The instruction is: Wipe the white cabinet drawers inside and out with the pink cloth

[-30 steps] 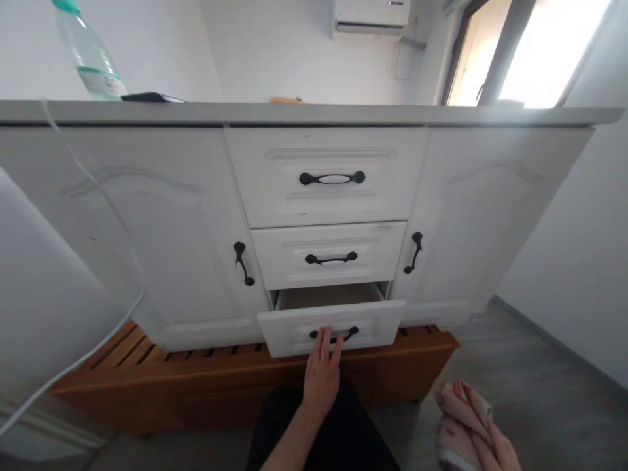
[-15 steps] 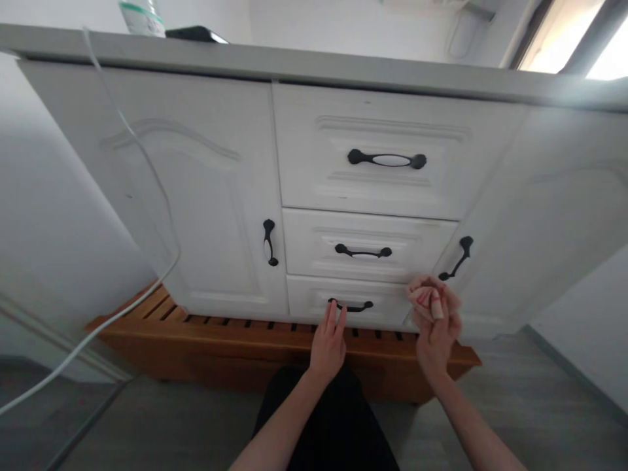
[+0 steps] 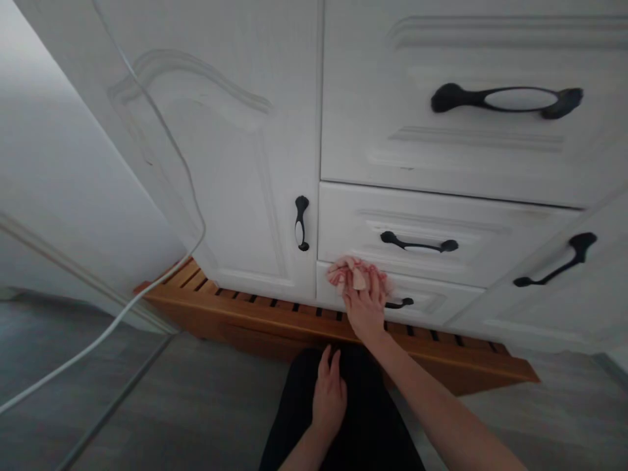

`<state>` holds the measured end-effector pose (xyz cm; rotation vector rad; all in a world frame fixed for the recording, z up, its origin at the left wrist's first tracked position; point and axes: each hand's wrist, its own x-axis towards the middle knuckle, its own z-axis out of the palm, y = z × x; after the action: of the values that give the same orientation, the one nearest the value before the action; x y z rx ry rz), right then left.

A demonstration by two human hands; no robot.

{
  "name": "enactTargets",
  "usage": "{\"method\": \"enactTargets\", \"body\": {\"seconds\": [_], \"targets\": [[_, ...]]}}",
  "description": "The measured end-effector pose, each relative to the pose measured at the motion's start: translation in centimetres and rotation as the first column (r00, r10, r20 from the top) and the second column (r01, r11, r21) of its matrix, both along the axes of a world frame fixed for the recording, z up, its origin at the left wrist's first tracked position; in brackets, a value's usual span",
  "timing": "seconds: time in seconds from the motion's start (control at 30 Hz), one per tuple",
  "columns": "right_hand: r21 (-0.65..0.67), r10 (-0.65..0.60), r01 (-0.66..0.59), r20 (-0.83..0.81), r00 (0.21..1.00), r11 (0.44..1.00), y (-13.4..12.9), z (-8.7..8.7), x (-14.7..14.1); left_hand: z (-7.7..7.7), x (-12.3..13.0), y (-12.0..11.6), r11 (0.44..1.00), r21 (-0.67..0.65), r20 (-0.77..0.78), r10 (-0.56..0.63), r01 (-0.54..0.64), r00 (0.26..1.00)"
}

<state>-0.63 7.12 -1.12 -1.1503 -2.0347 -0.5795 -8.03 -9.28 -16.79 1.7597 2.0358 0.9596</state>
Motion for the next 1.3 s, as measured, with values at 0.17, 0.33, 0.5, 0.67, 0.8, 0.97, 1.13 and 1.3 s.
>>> {"method": "enactTargets", "body": {"seconds": [0.17,0.33,0.5,0.67,0.8,0.97,1.13,1.3], "targets": [[-0.123,0.24,-0.222,0.159,0.958,0.967,1.2,0.0,-5.2,0.2,-0.4,0.5,0.998,-0.055,0.044,0.027,-0.025,0.999],[-0.271,0.424,-0.348,0.311,0.851,0.898,2.0,-1.4,-5.5,0.1,-1.1,0.3,0.998,-0.038,0.068,0.046,-0.043,0.997],[-0.303,0.519,-0.426,0.392,0.76,0.852,2.6,-1.3,-2.1,-0.4,-1.6,0.4,0.999,-0.002,0.058,0.043,-0.043,0.997],[-0.311,0.528,-0.43,0.408,0.745,0.848,2.8,1.6,2.1,-0.6,-1.3,0.5,0.999,0.033,0.044,0.027,-0.029,0.999],[-0.346,0.456,-0.334,0.376,0.806,0.877,1.7,2.5,7.8,-0.5,-1.4,0.4,0.999,-0.014,0.036,0.033,-0.032,0.999],[-0.318,0.211,-0.068,0.438,0.874,0.945,0.3,1.6,18.7,-0.3,-1.4,0.3,0.998,-0.064,0.061,-0.007,0.011,0.998],[-0.291,0.039,0.116,0.478,0.878,0.95,-1.9,-2.6,26.4,-0.5,-0.9,0.4,0.999,-0.053,0.089,-0.005,0.01,0.996],[-0.356,0.039,0.084,0.324,0.945,0.931,-5.6,-7.1,22.8,-0.6,-0.5,0.6,0.991,-0.131,0.107,-0.011,0.025,0.994]]}}
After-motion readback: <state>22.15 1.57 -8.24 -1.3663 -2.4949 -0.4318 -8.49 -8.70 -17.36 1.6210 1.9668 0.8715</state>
